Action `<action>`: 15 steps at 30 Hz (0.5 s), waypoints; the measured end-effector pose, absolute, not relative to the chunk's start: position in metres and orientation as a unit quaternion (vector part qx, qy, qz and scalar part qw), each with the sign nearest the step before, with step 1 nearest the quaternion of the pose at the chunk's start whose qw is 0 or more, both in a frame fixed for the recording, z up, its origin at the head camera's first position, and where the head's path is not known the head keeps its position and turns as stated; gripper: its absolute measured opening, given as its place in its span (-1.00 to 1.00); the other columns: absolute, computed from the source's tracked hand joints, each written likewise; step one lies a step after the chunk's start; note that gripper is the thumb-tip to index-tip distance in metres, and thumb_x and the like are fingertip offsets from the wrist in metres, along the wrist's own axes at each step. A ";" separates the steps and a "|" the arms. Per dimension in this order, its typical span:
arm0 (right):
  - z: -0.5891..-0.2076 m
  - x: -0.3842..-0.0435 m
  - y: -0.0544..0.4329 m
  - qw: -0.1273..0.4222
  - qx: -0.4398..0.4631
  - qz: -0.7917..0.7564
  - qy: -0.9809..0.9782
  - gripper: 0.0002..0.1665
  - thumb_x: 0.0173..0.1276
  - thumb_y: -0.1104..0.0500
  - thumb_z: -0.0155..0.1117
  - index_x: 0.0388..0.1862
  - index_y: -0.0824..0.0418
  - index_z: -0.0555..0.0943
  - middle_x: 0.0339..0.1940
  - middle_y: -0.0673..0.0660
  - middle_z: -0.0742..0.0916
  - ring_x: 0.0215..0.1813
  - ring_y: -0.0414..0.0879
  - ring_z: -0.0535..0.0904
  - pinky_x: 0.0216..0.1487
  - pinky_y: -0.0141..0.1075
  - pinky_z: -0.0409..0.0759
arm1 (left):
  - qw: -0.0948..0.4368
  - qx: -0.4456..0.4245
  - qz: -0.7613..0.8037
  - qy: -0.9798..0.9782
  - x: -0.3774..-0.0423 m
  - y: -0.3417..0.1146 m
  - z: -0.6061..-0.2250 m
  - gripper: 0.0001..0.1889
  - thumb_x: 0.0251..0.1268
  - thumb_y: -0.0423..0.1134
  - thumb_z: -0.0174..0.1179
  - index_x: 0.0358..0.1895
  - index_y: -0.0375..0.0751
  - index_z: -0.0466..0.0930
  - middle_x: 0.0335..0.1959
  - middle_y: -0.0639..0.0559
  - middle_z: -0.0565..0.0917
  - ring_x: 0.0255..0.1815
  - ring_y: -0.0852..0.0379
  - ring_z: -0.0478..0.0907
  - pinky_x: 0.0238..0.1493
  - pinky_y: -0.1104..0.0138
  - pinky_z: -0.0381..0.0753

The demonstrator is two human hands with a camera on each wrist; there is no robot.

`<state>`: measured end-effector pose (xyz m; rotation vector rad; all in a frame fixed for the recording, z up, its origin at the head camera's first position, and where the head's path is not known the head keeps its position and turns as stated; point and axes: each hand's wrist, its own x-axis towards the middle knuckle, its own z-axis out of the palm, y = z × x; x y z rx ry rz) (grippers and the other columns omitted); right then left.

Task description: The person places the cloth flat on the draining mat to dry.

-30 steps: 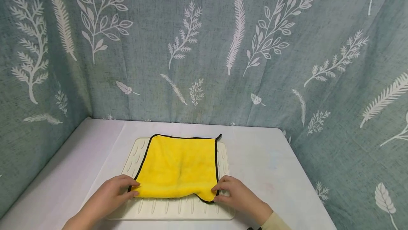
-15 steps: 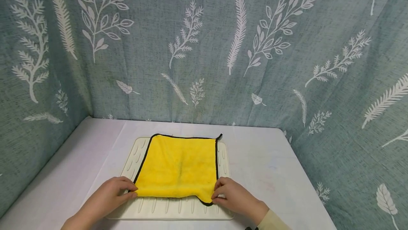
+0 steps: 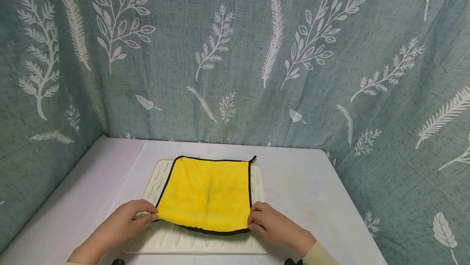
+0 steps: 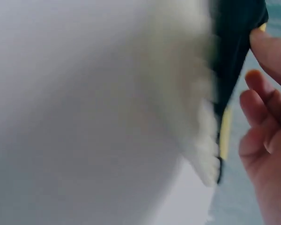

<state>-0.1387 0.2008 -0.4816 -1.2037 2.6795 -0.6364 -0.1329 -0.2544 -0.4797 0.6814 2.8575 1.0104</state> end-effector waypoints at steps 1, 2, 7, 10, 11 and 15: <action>-0.476 -0.139 0.204 0.083 -0.389 -0.230 0.888 -0.87 0.54 -0.01 0.12 -0.16 -0.13 0.63 -0.10 -0.19 0.51 -0.06 -0.29 0.43 -0.07 -0.42 0.52 | 0.023 0.214 0.340 0.915 -0.133 -0.257 -0.476 -0.87 0.33 0.09 0.25 -0.20 0.24 0.70 -0.18 0.35 0.64 -0.13 0.28 0.55 -0.21 0.25 0.59; -0.470 -0.139 0.208 0.097 -0.378 -0.247 0.887 -0.87 0.53 -0.03 0.12 -0.18 -0.13 0.62 -0.09 -0.19 0.51 -0.04 -0.29 0.45 -0.05 -0.39 0.53 | 0.027 0.204 0.354 0.912 -0.134 -0.259 -0.472 -0.86 0.36 0.08 0.23 -0.18 0.22 0.70 -0.15 0.32 0.65 -0.12 0.27 0.54 -0.23 0.26 0.58; -0.445 -0.143 0.225 0.125 -0.306 -0.297 0.896 -0.82 0.46 -0.09 0.24 -0.11 -0.08 0.65 -0.04 -0.16 0.60 -0.06 -0.20 0.53 -0.14 -0.33 0.56 | 0.027 0.137 0.377 0.915 -0.135 -0.264 -0.454 -0.67 0.39 0.10 0.20 0.04 0.04 0.70 0.00 0.14 0.67 -0.11 0.22 0.52 -0.30 0.35 0.52; -0.442 -0.147 0.232 0.100 -0.273 -0.298 0.909 -0.66 0.44 -0.12 0.25 0.08 -0.02 0.63 0.01 -0.08 0.65 -0.05 -0.10 0.56 -0.17 -0.29 0.58 | 0.020 0.114 0.362 0.925 -0.135 -0.265 -0.453 -0.58 0.36 0.12 0.23 0.14 -0.03 0.66 0.05 0.09 0.66 -0.06 0.15 0.52 -0.28 0.34 0.52; -0.441 -0.147 0.233 0.088 -0.268 -0.296 0.912 -0.58 0.44 -0.15 0.23 0.15 0.00 0.61 0.05 -0.04 0.65 -0.03 -0.10 0.56 -0.15 -0.28 0.59 | 0.019 0.112 0.358 0.927 -0.136 -0.265 -0.454 -0.57 0.36 0.12 0.23 0.15 -0.03 0.66 0.05 0.09 0.66 -0.05 0.13 0.53 -0.27 0.33 0.53; -0.443 -0.149 0.239 0.051 -0.256 -0.296 0.919 -0.45 0.47 -0.18 0.17 0.33 0.00 0.53 0.18 0.05 0.63 0.06 0.01 0.57 -0.02 -0.11 0.62 | 0.020 0.111 0.354 0.928 -0.140 -0.266 -0.456 -0.54 0.36 0.12 0.23 0.18 -0.06 0.64 0.07 0.04 0.66 0.01 0.02 0.54 -0.21 0.24 0.55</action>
